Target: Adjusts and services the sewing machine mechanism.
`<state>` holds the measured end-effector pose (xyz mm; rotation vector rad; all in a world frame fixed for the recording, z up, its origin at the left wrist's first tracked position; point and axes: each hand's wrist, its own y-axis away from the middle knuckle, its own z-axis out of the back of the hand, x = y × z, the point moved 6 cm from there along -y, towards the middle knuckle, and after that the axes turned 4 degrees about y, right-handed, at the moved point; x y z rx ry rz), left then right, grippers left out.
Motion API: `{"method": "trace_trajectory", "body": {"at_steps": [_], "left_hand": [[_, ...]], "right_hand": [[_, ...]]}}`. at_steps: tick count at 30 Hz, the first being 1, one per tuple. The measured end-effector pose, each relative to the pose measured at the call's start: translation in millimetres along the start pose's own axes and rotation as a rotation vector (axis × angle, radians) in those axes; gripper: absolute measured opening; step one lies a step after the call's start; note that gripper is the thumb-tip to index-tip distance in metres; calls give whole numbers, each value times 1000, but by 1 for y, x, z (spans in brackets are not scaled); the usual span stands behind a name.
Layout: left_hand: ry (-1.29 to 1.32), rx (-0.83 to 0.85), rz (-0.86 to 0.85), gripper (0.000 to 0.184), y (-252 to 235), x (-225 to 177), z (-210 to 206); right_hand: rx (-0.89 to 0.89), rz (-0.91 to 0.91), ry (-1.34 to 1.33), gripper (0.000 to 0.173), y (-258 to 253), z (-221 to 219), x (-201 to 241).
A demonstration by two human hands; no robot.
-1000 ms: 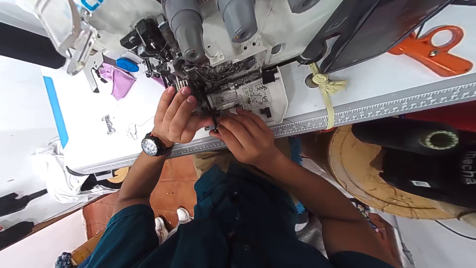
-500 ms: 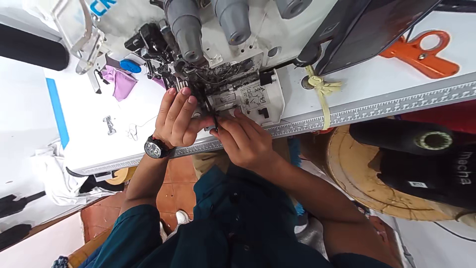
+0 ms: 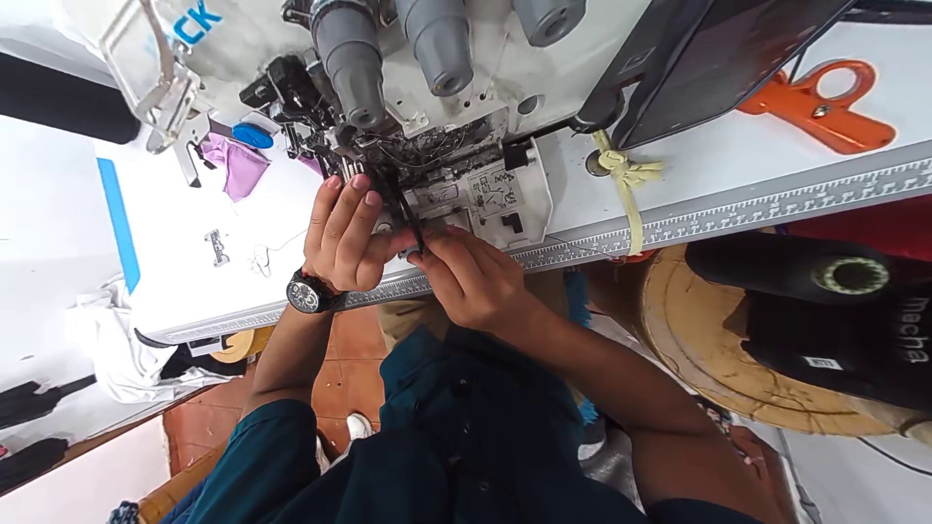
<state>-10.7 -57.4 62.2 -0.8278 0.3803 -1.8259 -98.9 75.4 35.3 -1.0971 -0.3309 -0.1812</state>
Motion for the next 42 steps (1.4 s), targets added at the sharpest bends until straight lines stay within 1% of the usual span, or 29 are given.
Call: {"method": "trace_trajectory", "body": {"at_steps": [7,14,17,21,32,35,42], "left_hand": [[21,-15,13,28,0,-1,1],[29,-47,42,30,-3,-1,2],[68,-80,80,31,1,2,2],[92,-98,114,33,3,3,2],[87,-111,92,31,5,5,-3],[79,-106,94,31,5,5,-3],[42,-2,84,30,4,5,-8]], "right_hand": [[-20,39,-23,14,0,0,-2],[-42,38,-40,14,-1,0,-3],[-39,10,-52,15,1,-1,-4],[-40,-78,-40,15,2,-1,-5],[-18,-137,-25,11,4,-1,-3],[-20,-150,-21,11,4,-1,-3],[-40,-168,-34,11,6,-3,-3]]}}
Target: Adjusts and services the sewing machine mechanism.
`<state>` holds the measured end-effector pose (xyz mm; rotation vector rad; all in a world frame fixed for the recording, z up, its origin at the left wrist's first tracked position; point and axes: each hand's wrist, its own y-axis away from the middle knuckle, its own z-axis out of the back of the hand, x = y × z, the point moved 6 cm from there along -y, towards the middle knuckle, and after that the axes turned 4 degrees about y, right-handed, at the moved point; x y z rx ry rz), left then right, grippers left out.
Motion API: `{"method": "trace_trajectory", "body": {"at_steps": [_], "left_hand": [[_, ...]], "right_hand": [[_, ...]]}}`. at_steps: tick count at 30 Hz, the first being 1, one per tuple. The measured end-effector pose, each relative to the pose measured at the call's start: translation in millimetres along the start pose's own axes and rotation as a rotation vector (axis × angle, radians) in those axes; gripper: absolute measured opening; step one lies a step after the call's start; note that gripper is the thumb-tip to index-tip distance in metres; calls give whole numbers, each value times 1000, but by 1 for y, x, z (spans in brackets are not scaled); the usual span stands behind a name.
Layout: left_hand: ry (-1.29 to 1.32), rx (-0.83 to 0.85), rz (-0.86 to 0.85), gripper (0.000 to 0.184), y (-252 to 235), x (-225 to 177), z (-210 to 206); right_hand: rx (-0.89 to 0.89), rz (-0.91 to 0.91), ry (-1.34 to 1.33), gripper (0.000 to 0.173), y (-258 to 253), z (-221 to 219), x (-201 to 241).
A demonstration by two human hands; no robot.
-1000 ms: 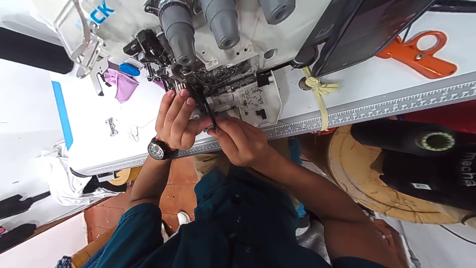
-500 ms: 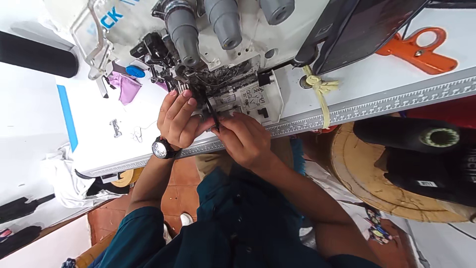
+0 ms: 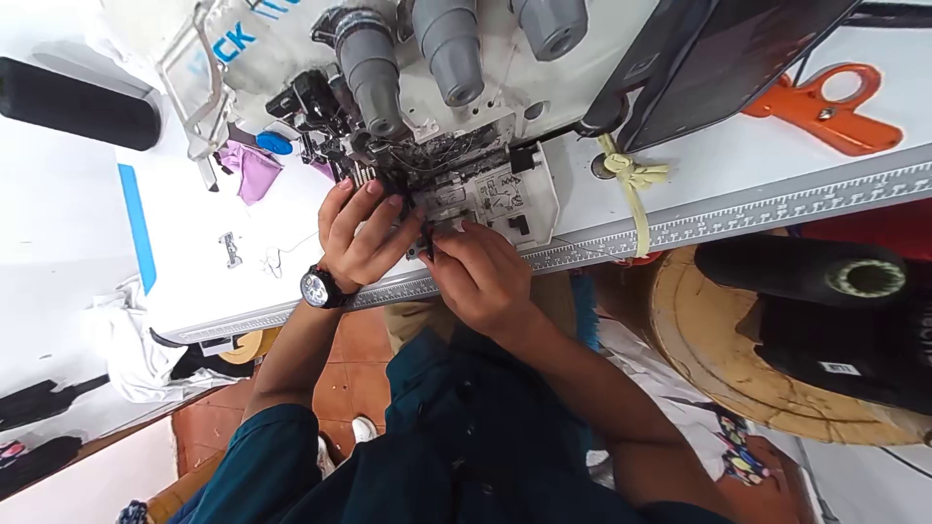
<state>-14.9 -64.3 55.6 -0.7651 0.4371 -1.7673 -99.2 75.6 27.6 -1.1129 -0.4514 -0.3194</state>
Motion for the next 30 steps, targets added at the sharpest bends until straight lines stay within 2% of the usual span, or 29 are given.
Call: {"method": "trace_trajectory", "body": {"at_steps": [14,18,30], "left_hand": [[-42,-41,-48,14,-8,-10,2],[-68,-68,-21,13,-15,-12,-5],[-40,-55,-50,17,-8,-14,1]], "right_hand": [[10,58,-2,10,-2,4,-4],[-13,9,23,12,-6,5,-12],[70,54,45,11,-9,9,-4]]}}
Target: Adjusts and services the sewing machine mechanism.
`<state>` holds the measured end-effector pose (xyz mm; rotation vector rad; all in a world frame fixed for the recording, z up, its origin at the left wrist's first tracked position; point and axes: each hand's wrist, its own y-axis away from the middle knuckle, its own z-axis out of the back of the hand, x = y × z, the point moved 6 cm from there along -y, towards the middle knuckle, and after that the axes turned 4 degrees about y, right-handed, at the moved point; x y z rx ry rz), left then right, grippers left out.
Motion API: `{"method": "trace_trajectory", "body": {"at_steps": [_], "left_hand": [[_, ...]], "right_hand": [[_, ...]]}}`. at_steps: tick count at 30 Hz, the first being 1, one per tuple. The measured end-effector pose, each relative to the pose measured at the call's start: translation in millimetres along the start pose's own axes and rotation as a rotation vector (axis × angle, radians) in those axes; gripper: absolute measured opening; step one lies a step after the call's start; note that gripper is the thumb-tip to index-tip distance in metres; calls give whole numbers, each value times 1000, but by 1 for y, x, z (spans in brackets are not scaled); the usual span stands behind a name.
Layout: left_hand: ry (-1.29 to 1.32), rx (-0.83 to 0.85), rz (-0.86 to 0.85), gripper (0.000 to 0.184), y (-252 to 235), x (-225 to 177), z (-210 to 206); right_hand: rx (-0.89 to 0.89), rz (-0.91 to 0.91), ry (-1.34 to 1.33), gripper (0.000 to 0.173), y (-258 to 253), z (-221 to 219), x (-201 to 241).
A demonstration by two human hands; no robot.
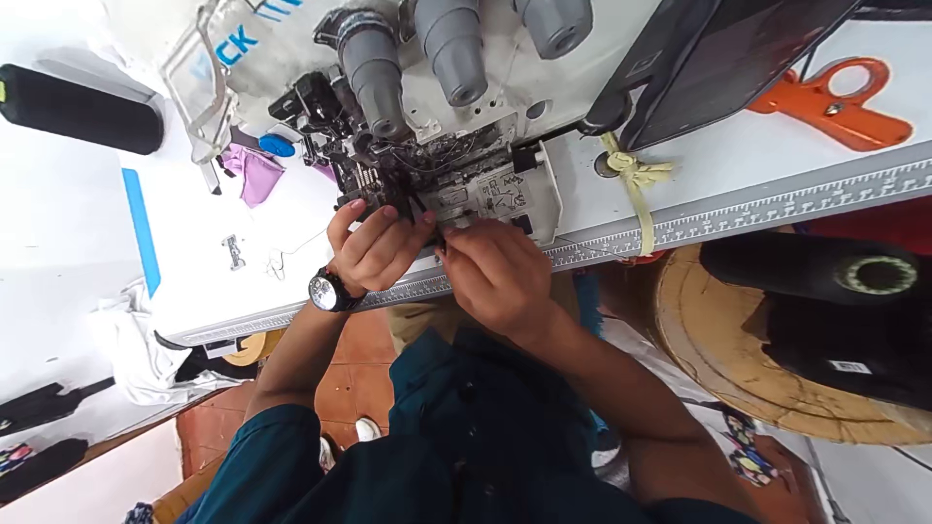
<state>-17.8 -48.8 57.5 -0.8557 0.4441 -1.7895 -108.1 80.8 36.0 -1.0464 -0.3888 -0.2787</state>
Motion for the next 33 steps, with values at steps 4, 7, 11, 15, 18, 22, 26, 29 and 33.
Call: {"method": "trace_trajectory", "body": {"at_steps": [4,7,11,15,18,22,26,29,33], "left_hand": [[-18,-26,26,27,1,4,-3],[-12,-34,42,23,3,4,-1],[-28,-26,36,24,4,4,-2],[-16,-49,38,33,2,6,-4],[-14,-37,35,25,4,3,-1],[-6,-13,41,24,1,5,-2],[-9,-4,38,23,3,6,-3],[-4,-13,48,24,2,6,-4],[-11,-13,50,21,3,5,-3]], "right_hand": [[-6,-8,-12,10,-4,3,-8],[16,23,-9,10,0,-2,1],[12,5,-27,11,2,-3,1],[-39,-50,-29,10,-2,2,-14],[37,4,-36,10,5,-5,4],[-19,-71,-13,11,-11,7,-21],[31,-42,-35,10,2,-7,1],[-39,-111,-20,8,-7,3,-16],[-34,-121,-72,8,-7,-5,-4]]}}
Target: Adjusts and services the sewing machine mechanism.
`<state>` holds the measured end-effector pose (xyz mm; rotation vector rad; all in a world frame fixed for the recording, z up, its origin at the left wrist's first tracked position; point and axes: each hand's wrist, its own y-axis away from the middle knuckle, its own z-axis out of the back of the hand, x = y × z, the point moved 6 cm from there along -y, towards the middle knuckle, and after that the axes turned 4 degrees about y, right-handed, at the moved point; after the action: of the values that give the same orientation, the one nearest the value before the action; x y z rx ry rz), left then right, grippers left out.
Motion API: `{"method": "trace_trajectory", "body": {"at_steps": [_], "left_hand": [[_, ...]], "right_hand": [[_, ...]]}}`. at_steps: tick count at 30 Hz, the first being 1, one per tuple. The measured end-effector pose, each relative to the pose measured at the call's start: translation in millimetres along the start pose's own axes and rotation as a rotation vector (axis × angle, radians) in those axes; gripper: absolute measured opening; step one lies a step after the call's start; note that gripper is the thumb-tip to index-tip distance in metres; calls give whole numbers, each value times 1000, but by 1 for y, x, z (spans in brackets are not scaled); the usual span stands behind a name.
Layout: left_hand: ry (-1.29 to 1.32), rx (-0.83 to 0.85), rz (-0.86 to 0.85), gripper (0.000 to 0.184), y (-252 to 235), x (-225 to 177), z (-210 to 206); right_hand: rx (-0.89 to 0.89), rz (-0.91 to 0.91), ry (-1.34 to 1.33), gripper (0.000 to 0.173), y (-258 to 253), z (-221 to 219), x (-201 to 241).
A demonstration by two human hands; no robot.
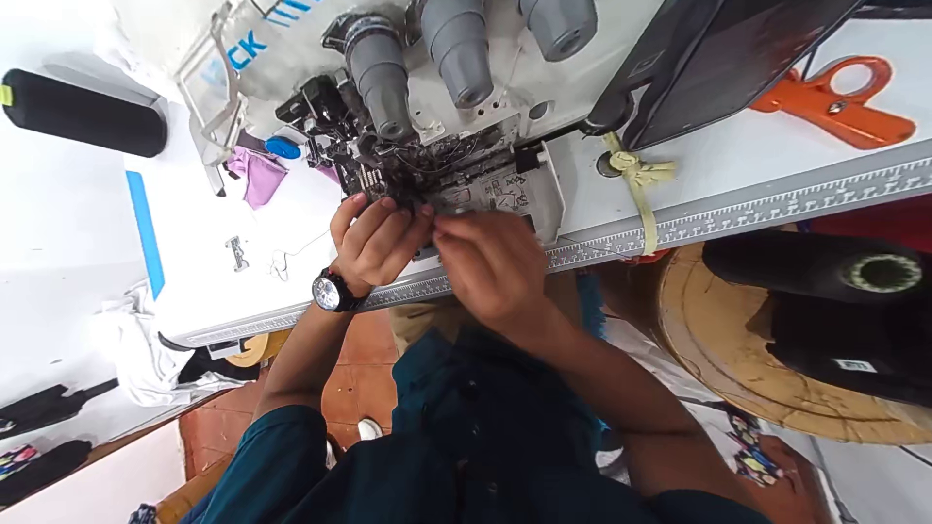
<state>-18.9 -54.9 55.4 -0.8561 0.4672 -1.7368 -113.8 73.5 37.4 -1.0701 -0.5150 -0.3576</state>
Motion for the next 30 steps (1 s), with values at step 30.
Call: {"method": "trace_trajectory", "body": {"at_steps": [30], "left_hand": [[-19,67,-57,11,-5,-4,-1]], "right_hand": [[-58,-81,113,18,22,-6,1]]}}
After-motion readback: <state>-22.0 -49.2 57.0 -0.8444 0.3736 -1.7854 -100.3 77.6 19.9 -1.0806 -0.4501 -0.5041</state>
